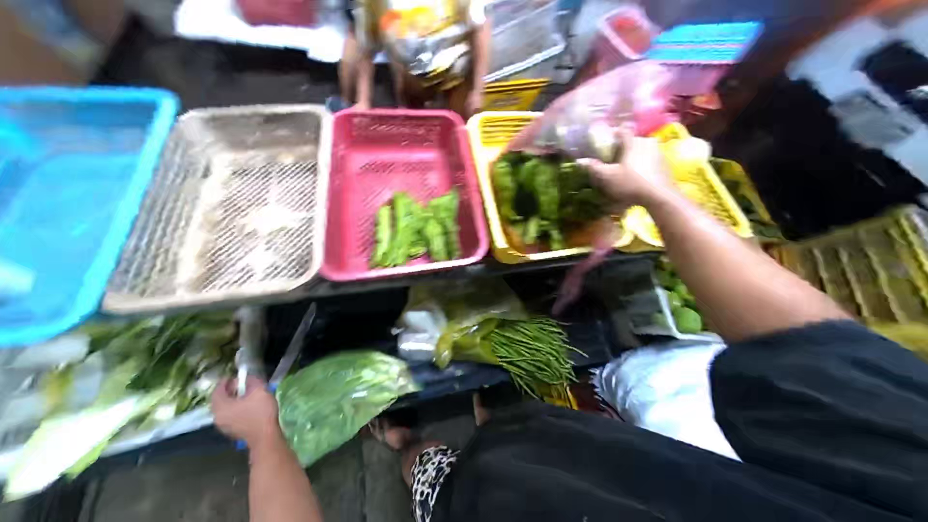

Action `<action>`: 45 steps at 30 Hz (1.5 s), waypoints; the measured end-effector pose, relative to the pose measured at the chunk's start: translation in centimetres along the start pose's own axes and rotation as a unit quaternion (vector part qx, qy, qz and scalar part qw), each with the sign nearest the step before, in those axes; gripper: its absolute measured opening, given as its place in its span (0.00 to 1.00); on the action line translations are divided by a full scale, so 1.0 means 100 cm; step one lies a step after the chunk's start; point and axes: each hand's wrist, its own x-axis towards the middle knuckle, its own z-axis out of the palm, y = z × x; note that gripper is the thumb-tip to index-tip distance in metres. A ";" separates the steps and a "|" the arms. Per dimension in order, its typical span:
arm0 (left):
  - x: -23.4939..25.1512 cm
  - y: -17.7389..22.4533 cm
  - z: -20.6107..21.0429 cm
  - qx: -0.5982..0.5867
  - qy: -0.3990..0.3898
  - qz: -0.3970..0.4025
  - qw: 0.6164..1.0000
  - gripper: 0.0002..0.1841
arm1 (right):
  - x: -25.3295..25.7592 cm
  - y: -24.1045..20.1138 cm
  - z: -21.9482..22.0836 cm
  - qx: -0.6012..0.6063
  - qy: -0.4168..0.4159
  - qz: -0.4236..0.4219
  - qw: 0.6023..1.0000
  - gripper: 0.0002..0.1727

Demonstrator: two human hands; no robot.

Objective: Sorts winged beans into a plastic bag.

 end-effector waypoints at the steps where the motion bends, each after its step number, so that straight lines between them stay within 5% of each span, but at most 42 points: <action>1: -0.032 0.032 -0.002 -0.033 0.018 0.038 0.999 0.24 | 0.010 0.016 -0.003 -0.015 -0.009 -0.011 1.000 0.41; 3: -0.105 0.098 0.010 -0.103 0.005 0.129 0.986 0.18 | 0.024 0.035 -0.004 -0.024 -0.025 -0.026 0.999 0.40; 8: -0.259 0.270 0.093 -0.232 -0.248 0.307 0.889 0.16 | 0.023 0.046 -0.006 -0.006 -0.029 -0.041 0.999 0.40; 11: -0.280 0.365 0.138 -0.130 -0.305 0.331 0.883 0.24 | 0.023 0.045 -0.015 0.002 -0.043 -0.055 0.998 0.39; 15: -0.270 0.445 0.201 0.041 -0.359 0.265 0.894 0.51 | 0.032 0.048 -0.024 0.004 -0.053 -0.052 0.997 0.37; 18: -0.272 0.462 0.236 0.037 -0.386 0.223 0.895 0.56 | 0.038 0.049 -0.024 0.008 -0.056 -0.045 0.997 0.37; 22: -0.265 0.455 0.253 -0.048 -0.332 0.205 0.920 0.36 | 0.038 0.051 -0.022 0.012 -0.053 -0.040 0.998 0.37; 29: -0.258 0.440 0.224 -0.071 -0.286 0.250 0.922 0.32 | 0.039 0.051 -0.018 0.024 -0.044 -0.029 0.998 0.37; 32: -0.237 0.438 0.201 -0.172 -0.289 0.245 0.909 0.29 | 0.040 0.048 -0.016 0.014 -0.038 -0.024 0.999 0.38; 40: -0.141 0.427 0.134 -0.454 -0.281 0.012 0.846 0.26 | 0.007 0.025 -0.017 0.050 0.007 -0.018 0.999 0.45; 43: -0.120 0.421 0.121 -0.474 -0.285 -0.021 0.833 0.26 | -0.043 -0.028 -0.014 0.075 0.093 -0.132 0.984 0.48; 45: -0.114 0.424 0.112 -0.483 -0.310 -0.019 0.819 0.22 | -0.056 -0.067 0.010 0.064 0.056 -0.238 0.967 0.51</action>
